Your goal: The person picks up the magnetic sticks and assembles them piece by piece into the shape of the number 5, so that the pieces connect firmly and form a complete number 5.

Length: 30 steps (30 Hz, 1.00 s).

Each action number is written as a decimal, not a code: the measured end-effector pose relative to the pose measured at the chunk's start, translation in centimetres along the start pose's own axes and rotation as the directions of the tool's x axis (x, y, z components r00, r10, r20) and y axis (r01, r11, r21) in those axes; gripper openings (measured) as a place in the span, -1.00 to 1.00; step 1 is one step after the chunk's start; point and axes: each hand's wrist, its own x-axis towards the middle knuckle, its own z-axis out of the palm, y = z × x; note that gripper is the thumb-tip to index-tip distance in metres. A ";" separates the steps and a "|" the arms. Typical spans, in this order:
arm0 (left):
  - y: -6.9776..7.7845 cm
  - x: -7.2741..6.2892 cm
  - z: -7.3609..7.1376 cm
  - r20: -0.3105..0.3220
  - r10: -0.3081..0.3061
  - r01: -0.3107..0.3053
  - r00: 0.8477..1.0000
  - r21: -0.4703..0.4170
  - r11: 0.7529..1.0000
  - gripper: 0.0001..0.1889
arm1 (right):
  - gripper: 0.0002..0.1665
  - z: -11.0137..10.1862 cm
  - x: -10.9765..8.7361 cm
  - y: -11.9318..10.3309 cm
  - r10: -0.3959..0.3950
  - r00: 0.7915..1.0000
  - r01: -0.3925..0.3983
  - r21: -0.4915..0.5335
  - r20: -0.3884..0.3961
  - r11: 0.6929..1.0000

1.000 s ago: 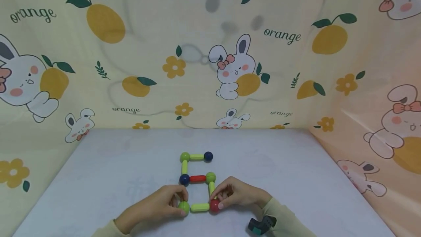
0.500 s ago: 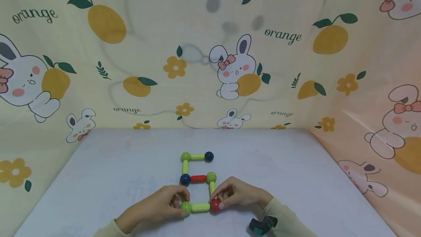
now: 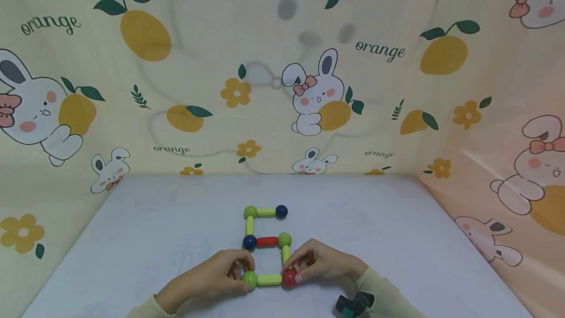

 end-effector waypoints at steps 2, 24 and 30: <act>0.0 0.0 -0.1 0.001 -0.001 0.001 1.000 0.004 1.000 -0.73 | -0.59 0.0 0.1 0.0 -0.005 1.000 0.005 -0.001 0.002 1.000; -0.2 0.2 -0.4 0.012 -0.030 0.030 0.999 0.014 0.999 -0.73 | -0.59 0.3 0.1 0.1 0.003 1.000 -0.003 0.018 -0.014 1.000; -0.2 -0.2 -0.7 0.005 -0.033 0.033 0.999 0.021 0.999 -0.80 | -0.58 0.2 0.2 0.3 0.014 0.999 -0.014 -0.003 -0.046 1.000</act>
